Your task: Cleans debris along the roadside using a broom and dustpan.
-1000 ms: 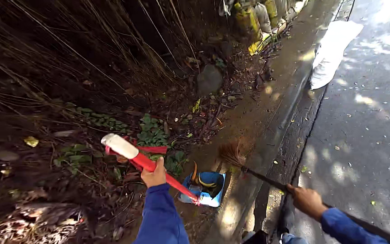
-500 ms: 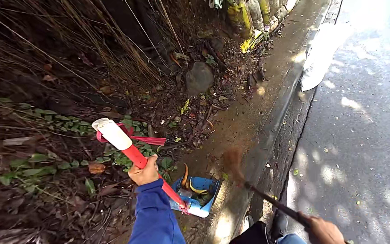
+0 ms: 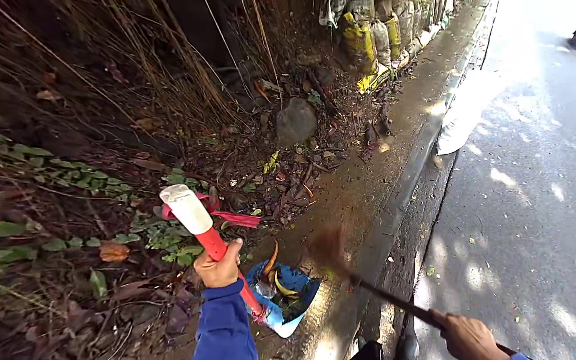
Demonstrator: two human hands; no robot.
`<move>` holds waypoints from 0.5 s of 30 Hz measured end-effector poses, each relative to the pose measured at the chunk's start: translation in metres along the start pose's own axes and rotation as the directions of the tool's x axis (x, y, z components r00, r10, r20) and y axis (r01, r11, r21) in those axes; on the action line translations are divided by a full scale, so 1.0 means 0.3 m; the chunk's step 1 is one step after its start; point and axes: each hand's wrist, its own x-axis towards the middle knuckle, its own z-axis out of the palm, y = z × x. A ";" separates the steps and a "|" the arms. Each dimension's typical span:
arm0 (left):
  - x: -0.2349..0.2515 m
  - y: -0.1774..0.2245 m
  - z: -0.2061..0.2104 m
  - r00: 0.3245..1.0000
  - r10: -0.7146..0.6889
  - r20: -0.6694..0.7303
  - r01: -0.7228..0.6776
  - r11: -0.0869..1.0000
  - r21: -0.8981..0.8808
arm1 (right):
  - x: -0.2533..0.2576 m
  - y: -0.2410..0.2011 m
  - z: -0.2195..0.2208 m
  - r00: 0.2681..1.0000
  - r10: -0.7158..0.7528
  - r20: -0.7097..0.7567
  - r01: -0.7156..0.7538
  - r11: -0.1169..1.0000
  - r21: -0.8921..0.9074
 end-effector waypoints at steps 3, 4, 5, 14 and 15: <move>-0.003 0.008 0.033 1.000 0.013 0.009 -0.013 1.000 0.012 | -0.117 0.083 -0.139 0.998 -0.068 0.003 0.067 0.996 0.057; -0.006 0.011 0.041 1.000 0.011 0.005 -0.011 1.000 0.011 | -0.178 0.143 -0.210 0.997 -0.056 -0.047 0.059 0.996 0.062; -0.010 0.015 0.042 1.000 0.005 -0.003 -0.005 1.000 0.014 | -0.237 0.202 -0.272 0.994 -0.041 -0.099 0.047 0.997 0.062; 0.009 0.292 0.205 0.920 -0.242 0.308 0.188 0.963 0.194 | -0.137 0.086 -0.220 0.986 -0.091 -0.137 0.098 0.994 0.044; -0.024 0.477 0.312 0.855 -0.320 0.408 0.182 0.922 0.342 | -0.127 0.103 -0.260 0.990 -0.115 -0.086 0.117 0.993 0.008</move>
